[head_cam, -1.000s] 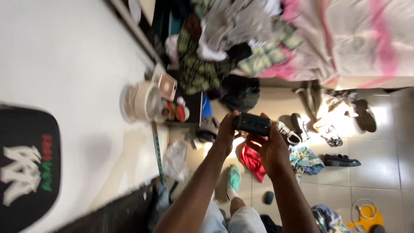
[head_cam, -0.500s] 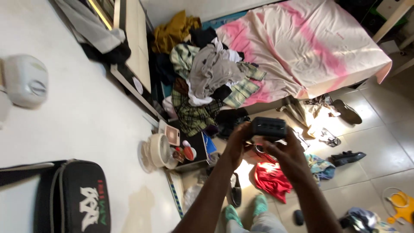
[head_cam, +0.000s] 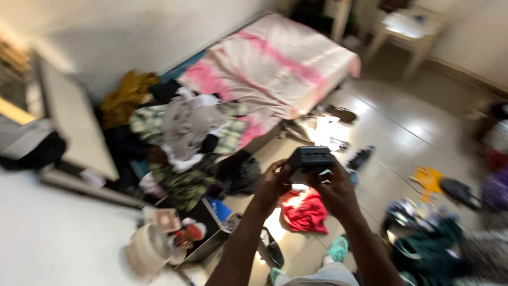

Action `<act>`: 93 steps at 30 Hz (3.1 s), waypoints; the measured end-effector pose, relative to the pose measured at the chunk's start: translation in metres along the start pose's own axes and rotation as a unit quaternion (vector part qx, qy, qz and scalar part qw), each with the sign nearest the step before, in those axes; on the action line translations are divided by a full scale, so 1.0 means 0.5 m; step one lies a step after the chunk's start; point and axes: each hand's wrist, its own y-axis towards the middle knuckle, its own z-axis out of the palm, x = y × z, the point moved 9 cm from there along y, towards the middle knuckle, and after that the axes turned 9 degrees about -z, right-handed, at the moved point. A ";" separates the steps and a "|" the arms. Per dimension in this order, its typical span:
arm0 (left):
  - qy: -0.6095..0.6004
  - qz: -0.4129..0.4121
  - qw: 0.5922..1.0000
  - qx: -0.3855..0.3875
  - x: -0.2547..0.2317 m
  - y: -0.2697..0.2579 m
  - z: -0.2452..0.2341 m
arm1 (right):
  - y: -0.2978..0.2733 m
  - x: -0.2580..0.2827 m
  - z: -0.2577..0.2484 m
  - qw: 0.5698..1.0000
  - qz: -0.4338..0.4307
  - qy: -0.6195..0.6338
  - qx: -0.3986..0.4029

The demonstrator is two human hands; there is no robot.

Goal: Picking up various scattered items around the room and placing a shirt into a laundry basket.

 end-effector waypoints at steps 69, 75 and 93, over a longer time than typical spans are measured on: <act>0.239 -0.134 0.931 0.242 -0.015 1.100 1.000 | 0.632 -0.522 -1.042 0.905 0.103 0.266 -0.316; 0.159 -0.091 0.946 0.269 -0.117 1.134 0.990 | 0.720 -0.549 -1.025 0.923 0.045 0.275 -0.264; 0.206 -0.036 0.960 0.188 -0.193 1.468 1.179 | 1.016 -0.703 -1.269 0.920 0.012 0.319 -0.229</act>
